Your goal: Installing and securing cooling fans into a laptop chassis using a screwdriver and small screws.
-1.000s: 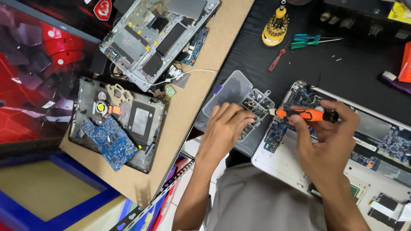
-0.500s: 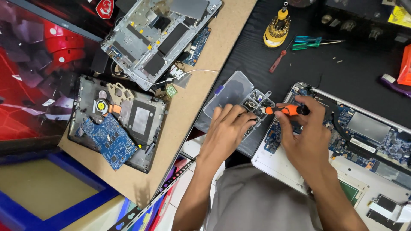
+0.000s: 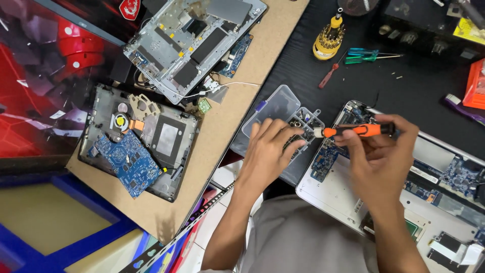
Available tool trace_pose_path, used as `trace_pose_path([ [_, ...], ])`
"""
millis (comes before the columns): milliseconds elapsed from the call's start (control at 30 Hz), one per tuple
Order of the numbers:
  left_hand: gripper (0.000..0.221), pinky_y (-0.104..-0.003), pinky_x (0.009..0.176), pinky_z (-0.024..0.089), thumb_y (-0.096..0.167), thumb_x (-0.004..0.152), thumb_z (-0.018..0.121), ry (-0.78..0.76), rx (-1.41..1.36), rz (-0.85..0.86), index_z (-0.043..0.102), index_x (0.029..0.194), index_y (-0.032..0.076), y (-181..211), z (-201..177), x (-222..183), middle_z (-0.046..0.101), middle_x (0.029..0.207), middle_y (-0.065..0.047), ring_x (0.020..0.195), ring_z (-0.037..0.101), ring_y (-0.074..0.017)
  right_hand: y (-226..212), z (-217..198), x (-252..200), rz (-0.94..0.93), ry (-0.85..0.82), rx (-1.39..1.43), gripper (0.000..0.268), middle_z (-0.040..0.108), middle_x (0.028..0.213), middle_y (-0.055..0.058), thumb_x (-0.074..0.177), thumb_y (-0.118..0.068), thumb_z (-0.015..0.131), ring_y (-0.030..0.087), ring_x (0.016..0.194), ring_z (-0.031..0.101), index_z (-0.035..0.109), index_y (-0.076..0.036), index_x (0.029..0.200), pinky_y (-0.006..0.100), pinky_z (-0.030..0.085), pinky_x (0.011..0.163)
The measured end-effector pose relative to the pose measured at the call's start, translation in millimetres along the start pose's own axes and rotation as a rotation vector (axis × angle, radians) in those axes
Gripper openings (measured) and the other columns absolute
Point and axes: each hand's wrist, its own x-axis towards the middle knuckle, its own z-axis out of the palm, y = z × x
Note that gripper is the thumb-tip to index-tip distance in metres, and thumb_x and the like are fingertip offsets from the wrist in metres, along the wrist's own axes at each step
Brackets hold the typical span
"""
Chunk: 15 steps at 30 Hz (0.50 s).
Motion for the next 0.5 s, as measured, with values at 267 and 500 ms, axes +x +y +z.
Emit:
trace_pose_path([
  [267, 0.018, -0.037, 0.083, 0.035, 0.031, 0.102, 0.065, 0.018, -0.099, 0.004, 0.072, 0.110, 0.017, 2.8, 4.1, 9.4, 0.061, 0.099, 0.001, 0.090, 0.053, -0.0207, 14.1, -10.8, 7.5, 0.044, 0.014, 0.115, 0.037, 0.068, 0.092, 0.022, 0.110, -0.012, 0.063, 0.030, 0.077, 0.075, 0.031, -0.006, 0.126, 0.033, 0.060, 0.077],
  [500, 0.012, -0.036, 0.080, 0.034, 0.024, 0.101, 0.068, 0.028, -0.138, 0.022, 0.073, 0.105, 0.013, 4.4, 4.9, 11.7, 0.060, 0.095, 0.000, 0.088, 0.053, -0.0197, 18.8, -13.7, 10.0, 0.073, 0.009, 0.147, 0.038, 0.067, 0.092, 0.019, 0.109, -0.012, 0.064, 0.030, 0.078, 0.075, 0.031, -0.007, 0.127, 0.036, 0.062, 0.081],
])
